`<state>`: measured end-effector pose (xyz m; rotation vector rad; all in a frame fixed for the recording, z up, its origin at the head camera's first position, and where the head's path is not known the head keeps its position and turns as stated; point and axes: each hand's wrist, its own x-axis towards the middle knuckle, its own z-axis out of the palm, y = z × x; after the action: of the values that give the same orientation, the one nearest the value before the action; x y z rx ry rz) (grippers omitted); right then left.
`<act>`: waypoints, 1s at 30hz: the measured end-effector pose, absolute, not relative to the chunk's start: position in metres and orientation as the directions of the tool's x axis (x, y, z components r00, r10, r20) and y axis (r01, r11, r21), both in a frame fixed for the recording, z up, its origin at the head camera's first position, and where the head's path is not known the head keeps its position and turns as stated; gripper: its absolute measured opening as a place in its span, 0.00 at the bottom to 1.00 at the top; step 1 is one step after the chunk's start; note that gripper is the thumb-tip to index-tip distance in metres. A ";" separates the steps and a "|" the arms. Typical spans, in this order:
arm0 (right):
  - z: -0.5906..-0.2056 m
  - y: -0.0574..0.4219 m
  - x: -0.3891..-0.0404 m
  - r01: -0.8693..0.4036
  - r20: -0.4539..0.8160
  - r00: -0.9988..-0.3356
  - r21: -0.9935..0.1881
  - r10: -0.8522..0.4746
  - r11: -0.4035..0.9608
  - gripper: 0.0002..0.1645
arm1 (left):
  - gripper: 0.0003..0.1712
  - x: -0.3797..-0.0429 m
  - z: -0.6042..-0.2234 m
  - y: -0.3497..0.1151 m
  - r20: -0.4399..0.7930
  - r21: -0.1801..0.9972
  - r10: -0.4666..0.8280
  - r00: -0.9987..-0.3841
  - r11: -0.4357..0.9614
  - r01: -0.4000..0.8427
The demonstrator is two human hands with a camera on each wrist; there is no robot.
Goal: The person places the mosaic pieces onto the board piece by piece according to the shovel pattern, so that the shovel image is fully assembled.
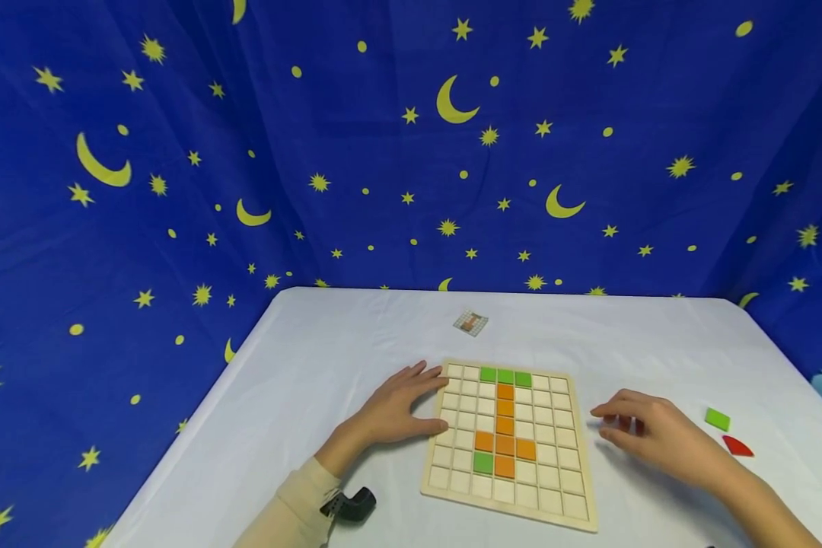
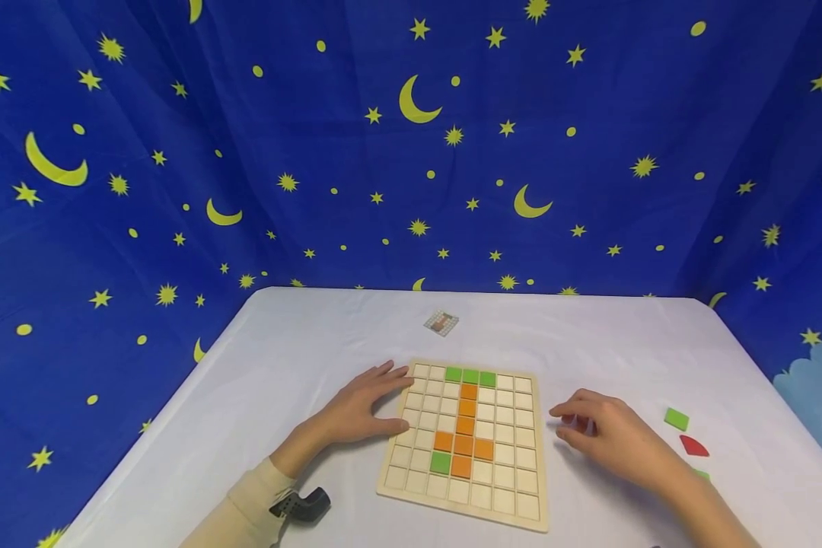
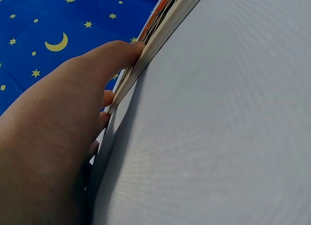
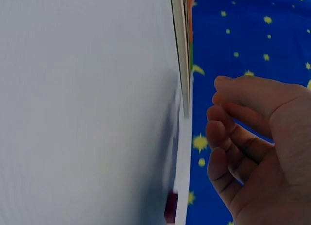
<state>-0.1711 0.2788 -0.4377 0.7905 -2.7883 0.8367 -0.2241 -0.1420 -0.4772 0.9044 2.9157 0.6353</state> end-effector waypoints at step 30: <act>-0.438 0.340 -0.174 -0.307 0.195 -0.948 -0.370 -0.250 0.877 0.15 | 0.46 -0.224 -0.481 -0.142 0.110 0.385 0.540 -0.835 0.751 0.536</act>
<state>-0.1738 0.3403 -0.4378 0.4336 -2.9050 0.6085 -0.2244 -0.1425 -0.4810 0.9010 2.9317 0.6415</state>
